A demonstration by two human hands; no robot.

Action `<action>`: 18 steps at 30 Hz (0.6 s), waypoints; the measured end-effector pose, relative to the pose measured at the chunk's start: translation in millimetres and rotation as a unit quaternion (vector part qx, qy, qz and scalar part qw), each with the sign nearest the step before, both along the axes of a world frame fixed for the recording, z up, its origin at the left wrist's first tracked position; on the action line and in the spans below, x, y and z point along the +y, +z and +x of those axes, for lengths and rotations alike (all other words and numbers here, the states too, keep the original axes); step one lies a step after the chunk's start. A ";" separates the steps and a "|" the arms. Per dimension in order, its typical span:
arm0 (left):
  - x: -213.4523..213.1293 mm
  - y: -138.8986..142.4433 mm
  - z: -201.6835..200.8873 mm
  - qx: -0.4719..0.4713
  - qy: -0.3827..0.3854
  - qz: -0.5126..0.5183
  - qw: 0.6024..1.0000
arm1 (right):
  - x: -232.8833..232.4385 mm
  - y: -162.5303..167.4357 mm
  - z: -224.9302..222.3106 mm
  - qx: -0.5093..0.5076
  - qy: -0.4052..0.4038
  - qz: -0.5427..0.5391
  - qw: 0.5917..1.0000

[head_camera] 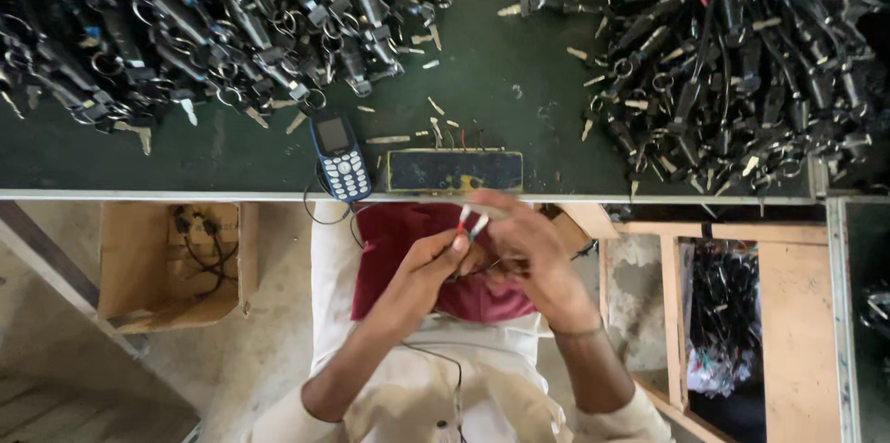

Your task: The person sits at a workbench covered with piles of black cable connectors and assembles power plugs. They pick a connector, twist the stripped wire ends together, insert the wires into the plug body, and place the finished cable aside, repeating the process.

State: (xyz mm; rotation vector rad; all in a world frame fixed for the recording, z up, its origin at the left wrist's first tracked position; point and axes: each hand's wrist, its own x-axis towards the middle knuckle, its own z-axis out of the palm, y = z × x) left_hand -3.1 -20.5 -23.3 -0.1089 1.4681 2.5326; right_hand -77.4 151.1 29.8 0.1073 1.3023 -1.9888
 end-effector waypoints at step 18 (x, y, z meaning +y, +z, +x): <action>9.9 15.1 13.2 -0.032 0.158 -0.065 0.985 | -11.1 -33.5 14.2 0.082 0.002 -0.076 0.994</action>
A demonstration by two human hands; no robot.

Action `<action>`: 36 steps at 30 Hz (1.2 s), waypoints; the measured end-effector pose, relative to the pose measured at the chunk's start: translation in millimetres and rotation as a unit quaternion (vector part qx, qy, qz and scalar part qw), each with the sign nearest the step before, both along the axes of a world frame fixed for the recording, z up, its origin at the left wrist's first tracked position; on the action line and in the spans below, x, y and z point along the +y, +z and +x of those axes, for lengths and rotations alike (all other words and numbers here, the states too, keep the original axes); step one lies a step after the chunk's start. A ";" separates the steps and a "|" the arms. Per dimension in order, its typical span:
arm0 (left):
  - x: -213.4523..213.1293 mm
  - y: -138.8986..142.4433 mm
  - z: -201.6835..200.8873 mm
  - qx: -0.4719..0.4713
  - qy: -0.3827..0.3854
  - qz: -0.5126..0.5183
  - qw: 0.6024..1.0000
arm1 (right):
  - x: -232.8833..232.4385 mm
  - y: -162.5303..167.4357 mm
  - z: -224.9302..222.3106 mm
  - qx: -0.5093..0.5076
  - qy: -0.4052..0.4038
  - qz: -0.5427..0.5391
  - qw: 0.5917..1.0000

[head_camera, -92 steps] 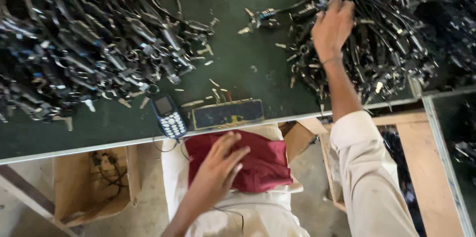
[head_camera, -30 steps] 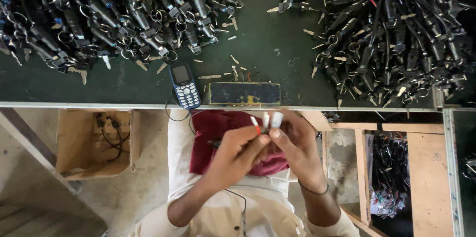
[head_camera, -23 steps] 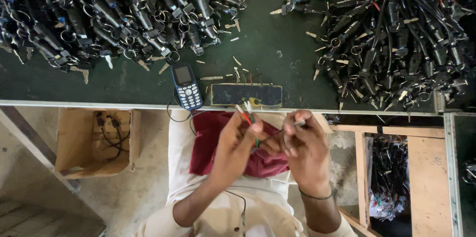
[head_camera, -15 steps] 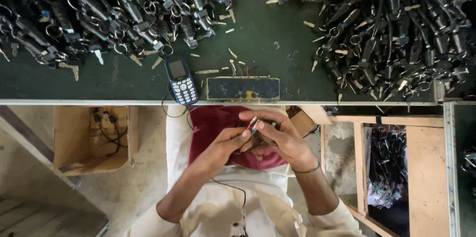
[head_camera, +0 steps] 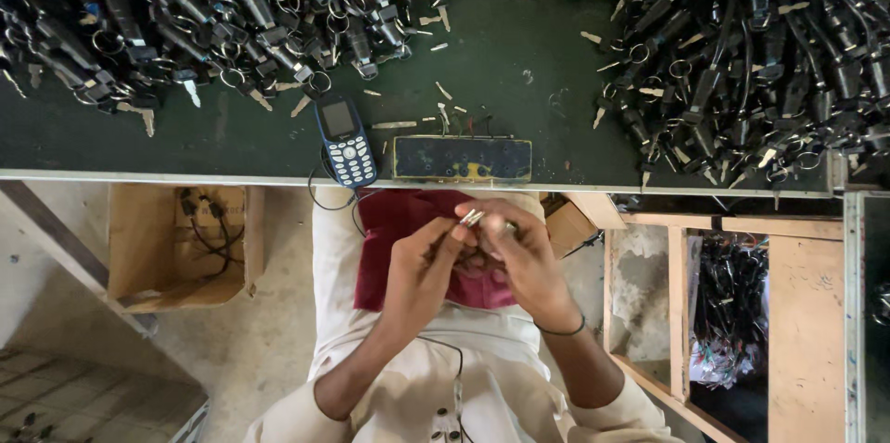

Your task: The person sits at a workbench covered with piles of black cable connectors and assembles power plugs. They pick a connector, twist the stripped wire ends together, insert the wires into the plug body, and place the finished cable aside, repeating the process.

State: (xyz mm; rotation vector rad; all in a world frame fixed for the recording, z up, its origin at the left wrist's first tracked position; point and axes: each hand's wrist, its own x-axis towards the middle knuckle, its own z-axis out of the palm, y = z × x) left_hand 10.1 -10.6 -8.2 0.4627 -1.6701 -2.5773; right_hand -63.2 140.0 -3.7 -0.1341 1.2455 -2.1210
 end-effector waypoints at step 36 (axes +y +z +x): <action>-1.1 -24.0 5.7 0.073 0.009 -0.199 0.977 | -2.6 -15.5 6.3 0.007 0.028 0.124 0.992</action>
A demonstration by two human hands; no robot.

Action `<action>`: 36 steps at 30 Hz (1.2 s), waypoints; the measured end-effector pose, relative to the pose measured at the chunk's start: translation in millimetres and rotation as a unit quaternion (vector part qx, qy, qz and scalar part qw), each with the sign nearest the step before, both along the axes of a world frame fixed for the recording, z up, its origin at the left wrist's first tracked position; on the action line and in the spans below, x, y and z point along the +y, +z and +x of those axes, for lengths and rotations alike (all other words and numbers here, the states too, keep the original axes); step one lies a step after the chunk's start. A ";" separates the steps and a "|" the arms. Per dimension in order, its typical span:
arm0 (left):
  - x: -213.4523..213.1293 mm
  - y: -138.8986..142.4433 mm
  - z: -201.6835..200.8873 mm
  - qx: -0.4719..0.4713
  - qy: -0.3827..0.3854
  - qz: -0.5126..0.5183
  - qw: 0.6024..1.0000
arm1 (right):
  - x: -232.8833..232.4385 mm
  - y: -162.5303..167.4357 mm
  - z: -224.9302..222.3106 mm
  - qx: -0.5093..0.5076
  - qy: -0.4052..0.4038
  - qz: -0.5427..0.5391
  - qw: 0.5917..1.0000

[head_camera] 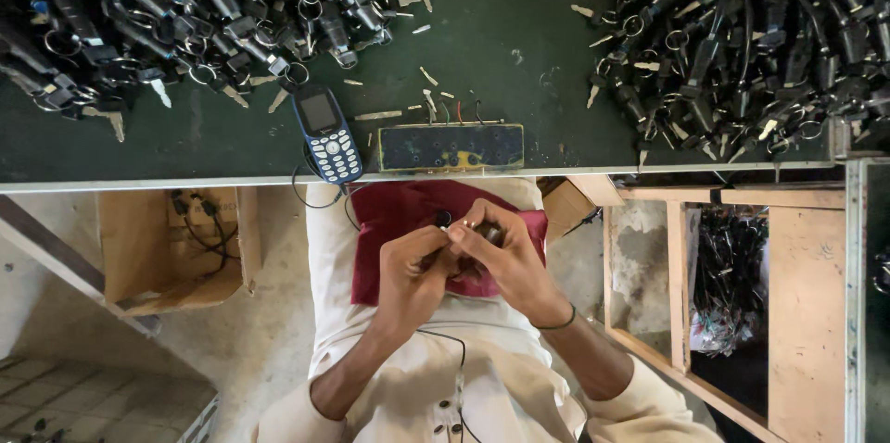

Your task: The person sits at a workbench covered with piles of black cable connectors and assembles power plugs. They pick a connector, twist the stripped wire ends together, insert the wires into the plug body, and place the finished cable aside, repeating the process.

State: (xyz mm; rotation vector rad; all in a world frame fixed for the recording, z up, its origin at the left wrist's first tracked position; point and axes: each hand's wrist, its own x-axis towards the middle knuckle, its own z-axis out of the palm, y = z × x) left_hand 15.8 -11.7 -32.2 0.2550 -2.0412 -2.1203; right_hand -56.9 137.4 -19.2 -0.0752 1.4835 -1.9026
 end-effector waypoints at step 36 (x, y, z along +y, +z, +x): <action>2.6 4.1 -2.9 -0.091 -0.029 -0.005 0.995 | 8.0 -5.3 -3.3 0.007 -0.013 0.033 0.999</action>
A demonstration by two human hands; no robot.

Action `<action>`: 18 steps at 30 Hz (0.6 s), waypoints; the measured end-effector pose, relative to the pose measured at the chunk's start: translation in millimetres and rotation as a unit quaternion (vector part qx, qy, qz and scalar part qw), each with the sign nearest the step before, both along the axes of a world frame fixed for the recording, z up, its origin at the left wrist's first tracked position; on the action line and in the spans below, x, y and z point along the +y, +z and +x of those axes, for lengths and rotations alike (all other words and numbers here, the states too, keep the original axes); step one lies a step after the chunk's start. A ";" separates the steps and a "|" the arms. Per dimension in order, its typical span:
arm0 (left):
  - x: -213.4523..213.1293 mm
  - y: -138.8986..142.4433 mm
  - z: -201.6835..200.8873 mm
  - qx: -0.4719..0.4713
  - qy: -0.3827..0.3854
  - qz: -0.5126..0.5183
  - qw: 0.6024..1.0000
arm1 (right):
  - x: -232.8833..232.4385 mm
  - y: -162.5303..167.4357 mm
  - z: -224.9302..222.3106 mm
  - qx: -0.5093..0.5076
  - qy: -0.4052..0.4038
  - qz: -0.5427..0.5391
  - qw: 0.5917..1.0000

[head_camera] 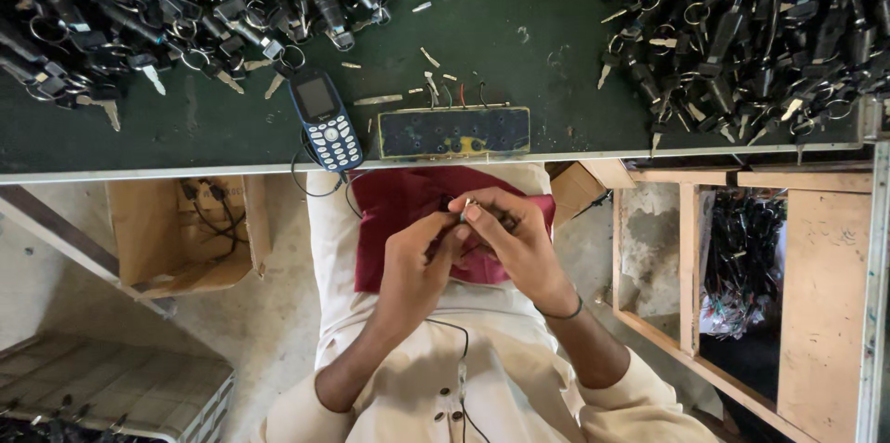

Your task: The person sits at a workbench covered with piles of black cable connectors and assembles power plugs. They pick a connector, twist the stripped wire ends together, insert the wires into the plug body, and place the finished cable aside, repeating the process.

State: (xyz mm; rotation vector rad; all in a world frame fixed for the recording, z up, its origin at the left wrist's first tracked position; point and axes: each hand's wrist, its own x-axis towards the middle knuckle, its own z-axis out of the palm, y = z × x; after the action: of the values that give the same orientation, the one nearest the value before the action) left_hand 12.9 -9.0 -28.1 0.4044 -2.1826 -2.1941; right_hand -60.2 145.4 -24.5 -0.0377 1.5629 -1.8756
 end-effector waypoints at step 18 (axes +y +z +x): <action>3.4 6.1 -2.9 0.023 0.023 -0.031 0.999 | -6.1 -21.1 10.4 -0.040 -0.061 -0.074 0.995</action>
State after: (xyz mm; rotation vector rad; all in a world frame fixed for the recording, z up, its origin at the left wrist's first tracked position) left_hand 10.0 -5.6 -22.0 0.3935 -2.1891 -2.0844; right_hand -49.8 139.3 -45.5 0.0667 1.3975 -2.0599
